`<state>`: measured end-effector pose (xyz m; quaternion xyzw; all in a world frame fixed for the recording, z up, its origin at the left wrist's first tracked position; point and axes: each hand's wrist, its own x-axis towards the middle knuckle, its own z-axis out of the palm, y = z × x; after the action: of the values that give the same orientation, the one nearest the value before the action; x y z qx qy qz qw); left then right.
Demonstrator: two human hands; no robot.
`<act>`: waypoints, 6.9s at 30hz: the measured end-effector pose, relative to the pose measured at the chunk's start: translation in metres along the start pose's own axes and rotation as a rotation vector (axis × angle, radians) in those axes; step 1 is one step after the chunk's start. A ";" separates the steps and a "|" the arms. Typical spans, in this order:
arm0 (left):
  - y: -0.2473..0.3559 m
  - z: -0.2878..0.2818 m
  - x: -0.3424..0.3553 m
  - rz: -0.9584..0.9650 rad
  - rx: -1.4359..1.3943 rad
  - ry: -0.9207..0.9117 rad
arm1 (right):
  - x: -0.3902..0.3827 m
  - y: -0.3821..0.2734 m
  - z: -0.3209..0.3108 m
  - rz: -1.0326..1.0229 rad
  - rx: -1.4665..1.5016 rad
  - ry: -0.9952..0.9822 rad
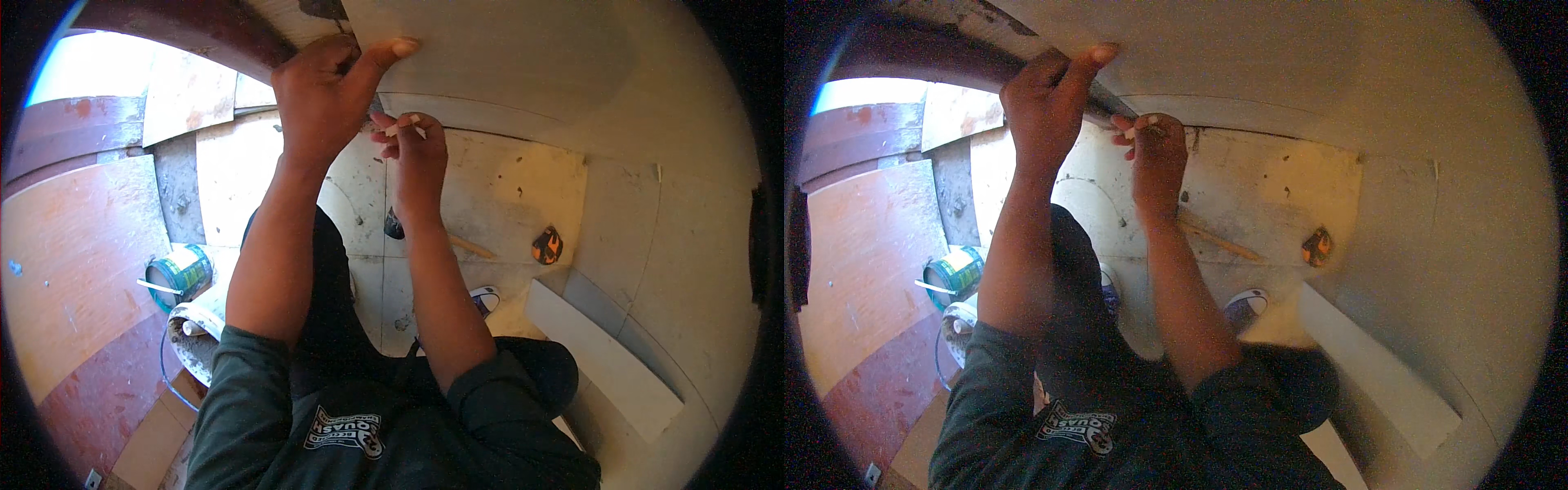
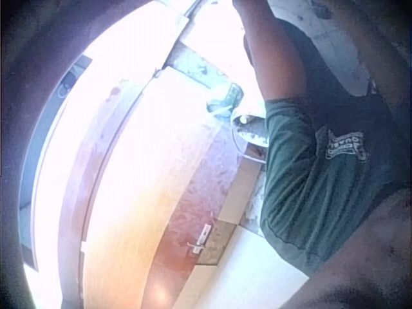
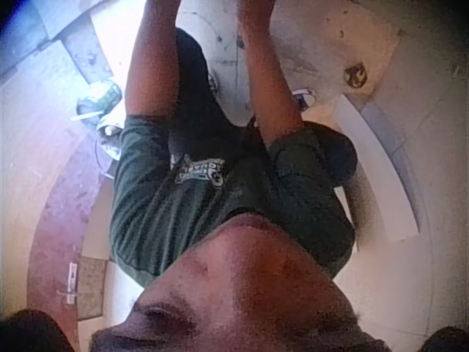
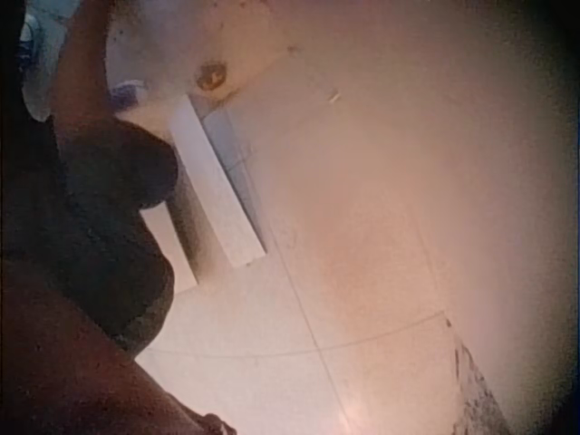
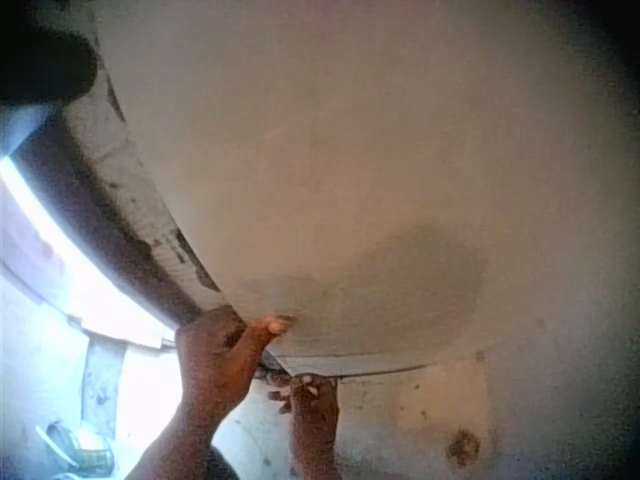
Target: The person holds a large tile against a wall to check the fit, marks the tile with a pencil, and positions it into place while observed by another person.
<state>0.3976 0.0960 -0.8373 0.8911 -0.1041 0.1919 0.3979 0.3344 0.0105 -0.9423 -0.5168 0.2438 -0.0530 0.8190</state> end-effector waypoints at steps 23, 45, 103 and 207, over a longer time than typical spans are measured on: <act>-0.009 0.002 -0.003 0.109 -0.024 0.007 | 0.018 -0.014 -0.003 0.088 0.244 0.032; -0.011 0.002 -0.001 0.040 0.004 0.022 | 0.021 -0.008 0.004 0.180 0.474 -0.013; -0.004 0.004 -0.002 -0.187 0.061 0.014 | 0.033 0.013 -0.014 -0.398 -0.551 -0.068; 0.060 -0.026 0.004 0.047 0.628 0.099 | 0.062 0.016 -0.027 -0.246 -0.575 -0.310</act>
<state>0.3739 0.0752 -0.7796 0.9573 -0.0408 0.2671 0.1032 0.3734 -0.0252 -0.9866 -0.7538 0.0574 -0.0010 0.6546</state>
